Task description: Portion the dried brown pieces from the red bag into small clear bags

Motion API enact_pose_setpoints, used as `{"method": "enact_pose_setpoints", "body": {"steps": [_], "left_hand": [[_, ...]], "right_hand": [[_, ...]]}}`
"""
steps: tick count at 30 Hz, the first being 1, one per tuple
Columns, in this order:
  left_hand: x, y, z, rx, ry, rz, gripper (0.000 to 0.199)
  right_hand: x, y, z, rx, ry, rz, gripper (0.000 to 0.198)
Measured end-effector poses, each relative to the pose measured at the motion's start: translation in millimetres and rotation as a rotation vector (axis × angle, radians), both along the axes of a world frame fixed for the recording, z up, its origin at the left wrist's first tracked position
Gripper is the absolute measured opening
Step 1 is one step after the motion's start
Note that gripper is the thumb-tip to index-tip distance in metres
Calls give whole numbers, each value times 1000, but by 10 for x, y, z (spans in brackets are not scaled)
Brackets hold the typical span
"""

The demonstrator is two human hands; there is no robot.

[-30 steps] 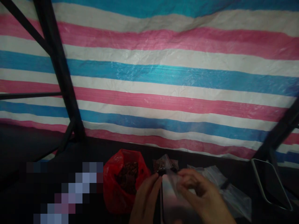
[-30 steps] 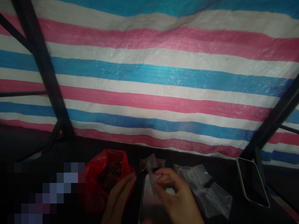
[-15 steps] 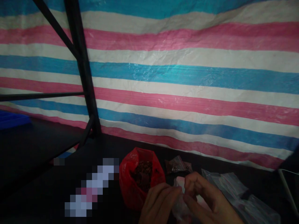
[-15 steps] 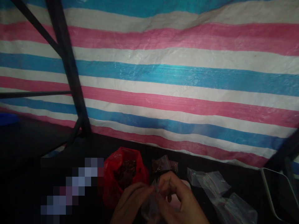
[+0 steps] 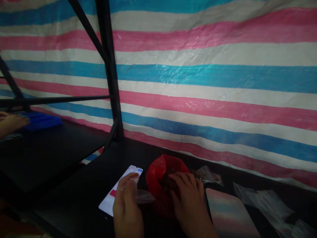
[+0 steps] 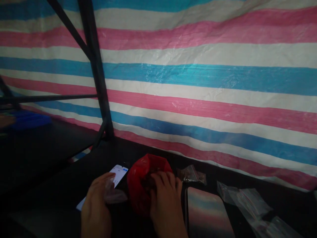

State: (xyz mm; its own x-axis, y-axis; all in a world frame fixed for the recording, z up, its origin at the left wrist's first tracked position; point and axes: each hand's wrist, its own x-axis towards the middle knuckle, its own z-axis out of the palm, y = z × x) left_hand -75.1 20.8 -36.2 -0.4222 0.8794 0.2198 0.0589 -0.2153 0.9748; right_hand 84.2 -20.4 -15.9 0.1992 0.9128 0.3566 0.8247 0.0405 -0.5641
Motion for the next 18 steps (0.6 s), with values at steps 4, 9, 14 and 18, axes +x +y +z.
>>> {"method": "enact_pose_setpoints", "body": {"steps": [4,9,14,18], "left_hand": [[-125,24,164,86,-105,219,47],[-276,81,87,186,88,174,59],[-510,176,-75,426,593,113,42],[-670,240,-109,523,786,90,36]], "right_hand": [[-301,-10,89,22,-39,99,32],[-605,84,-246,-95,-198,49,19],[-645,153,-463,-125,-255,-15,25],[-669,171,-437,-141,-264,-27,25]]}}
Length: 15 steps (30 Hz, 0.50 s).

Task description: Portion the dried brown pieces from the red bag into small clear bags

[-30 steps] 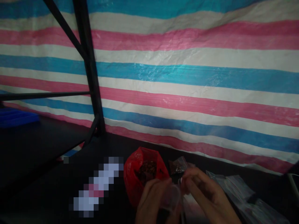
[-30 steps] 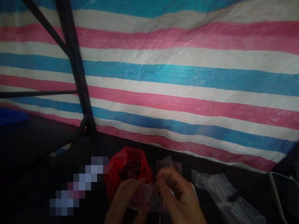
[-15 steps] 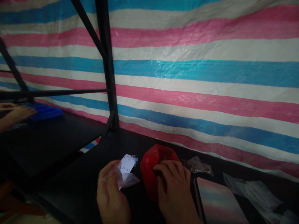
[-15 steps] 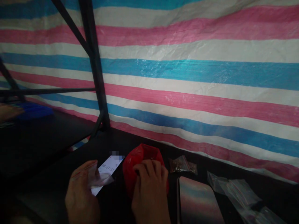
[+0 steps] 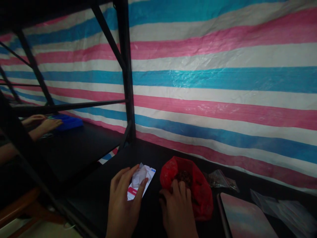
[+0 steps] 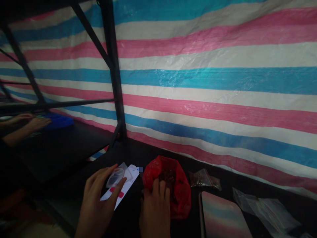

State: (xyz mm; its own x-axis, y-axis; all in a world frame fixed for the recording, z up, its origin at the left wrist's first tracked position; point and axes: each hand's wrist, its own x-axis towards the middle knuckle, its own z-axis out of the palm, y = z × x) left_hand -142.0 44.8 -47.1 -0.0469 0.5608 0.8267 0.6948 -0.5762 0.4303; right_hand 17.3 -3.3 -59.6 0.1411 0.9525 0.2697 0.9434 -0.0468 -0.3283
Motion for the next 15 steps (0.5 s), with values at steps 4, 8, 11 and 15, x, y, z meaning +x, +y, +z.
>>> {"method": "enact_pose_setpoints", "body": {"steps": [4,8,11,15], "left_hand": [[-77,28,-57,-30,87,-4,34],[-80,42,-134,-91,94,-26,37],[-45,47,-174,-109,95,-45,40],[56,17,-210,-173,134,-122,47]], "right_hand": [[-36,28,-43,24,-21,1,25],[-25,30,-50,82,31,7,22],[47,1,106,123,124,30,20],[144,-57,438,250,228,12,7]]}}
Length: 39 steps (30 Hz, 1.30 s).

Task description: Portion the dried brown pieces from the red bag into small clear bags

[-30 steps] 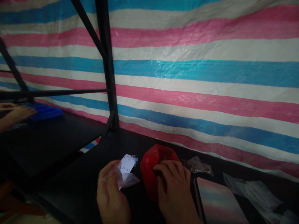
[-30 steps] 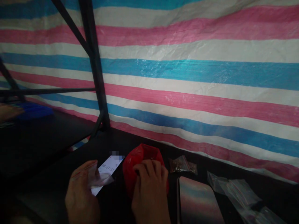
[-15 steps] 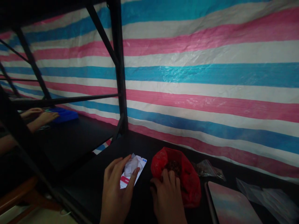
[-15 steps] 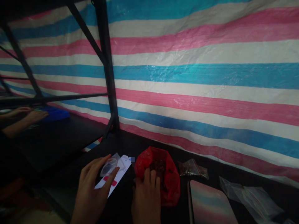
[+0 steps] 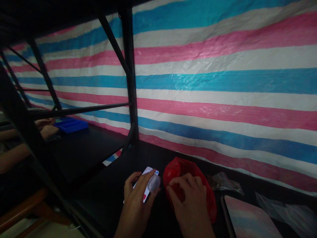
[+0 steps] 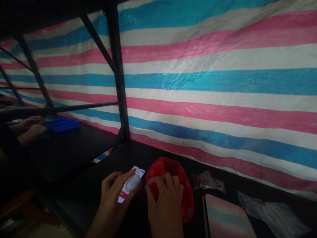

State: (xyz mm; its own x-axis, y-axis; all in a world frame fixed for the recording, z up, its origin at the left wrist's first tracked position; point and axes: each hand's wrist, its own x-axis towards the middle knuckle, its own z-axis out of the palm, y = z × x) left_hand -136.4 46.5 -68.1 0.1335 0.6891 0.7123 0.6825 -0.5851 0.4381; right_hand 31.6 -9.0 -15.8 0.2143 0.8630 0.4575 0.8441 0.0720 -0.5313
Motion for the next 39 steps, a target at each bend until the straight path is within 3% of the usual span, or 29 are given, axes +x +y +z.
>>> {"method": "enact_pose_setpoints", "body": {"steps": [4,10,16,20,26,31,36,39], "left_hand": [[136,-76,1,-121,-18,-74,47],[255,-174,99,-248,-40,-199,46],[331,-250,161,-228,-108,-215,47],[384,-278,118,-212,-157,-300,51],[391,-232,30,-335,-121,-392,60],[383,-192,-36,-433,-133,-401,55],[388,-268,48,-575,-179,-421,63],[413,-293,131,-578,-236,-491,54]], "right_hand": [[0,-62,194,22,17,-38,10],[24,-110,197,-48,12,26,21],[79,-181,279,-100,335,198,24],[121,-216,350,-177,460,340,29],[266,-255,361,-201,344,348,43],[348,-256,338,-186,179,323,35],[446,-268,366,-139,80,345,37],[508,-240,322,-109,152,347,36]]}}
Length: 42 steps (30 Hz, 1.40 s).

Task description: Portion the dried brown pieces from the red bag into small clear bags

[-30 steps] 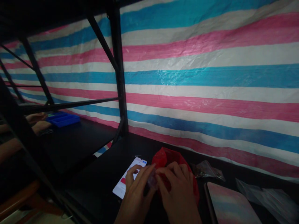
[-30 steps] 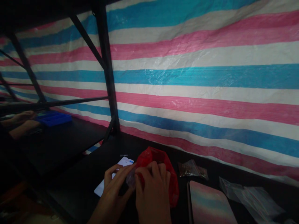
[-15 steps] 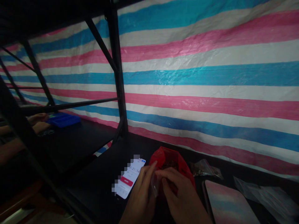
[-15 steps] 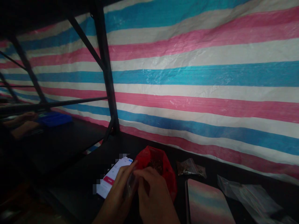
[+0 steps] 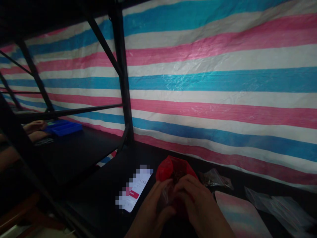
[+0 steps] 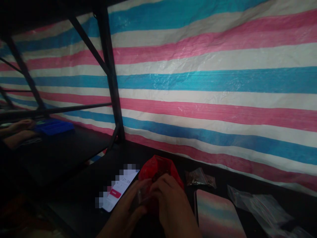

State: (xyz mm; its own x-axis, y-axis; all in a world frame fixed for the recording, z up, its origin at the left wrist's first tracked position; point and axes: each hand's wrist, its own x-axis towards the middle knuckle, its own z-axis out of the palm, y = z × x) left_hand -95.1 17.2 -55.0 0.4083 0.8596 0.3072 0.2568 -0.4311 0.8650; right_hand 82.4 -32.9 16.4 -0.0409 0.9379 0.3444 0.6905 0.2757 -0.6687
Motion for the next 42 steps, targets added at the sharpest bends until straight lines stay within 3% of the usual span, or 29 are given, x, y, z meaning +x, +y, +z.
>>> {"method": "enact_pose_setpoints", "body": {"steps": [4,9,14,20,24,30,35,39,42], "left_hand": [[80,26,41,-49,-77,103,47],[232,28,-65,-80,-60,226,47],[365,-21,-132,-126,-120,275,51],[460,-39,16,-303,-180,266,47],[438,-23,30,-248,-209,336,46],[411,99,-150,-43,-121,394,36],[462,167,-127,-120,-203,287,36],[483,198,-32,-230,-267,165,39],[492,234,-6,-279,-292,101,41]], "right_hand": [[81,104,-227,-5,41,-226,34],[176,157,-455,-98,-251,-338,40],[128,167,-434,-85,-239,-330,37],[187,150,-382,-121,-273,-379,30],[327,94,-378,-161,-409,-495,28],[281,76,-397,-147,-506,-549,30],[233,186,-324,-141,-531,-560,33],[294,328,-173,-269,-570,-430,41],[326,400,-84,-344,-592,-371,34]]}}
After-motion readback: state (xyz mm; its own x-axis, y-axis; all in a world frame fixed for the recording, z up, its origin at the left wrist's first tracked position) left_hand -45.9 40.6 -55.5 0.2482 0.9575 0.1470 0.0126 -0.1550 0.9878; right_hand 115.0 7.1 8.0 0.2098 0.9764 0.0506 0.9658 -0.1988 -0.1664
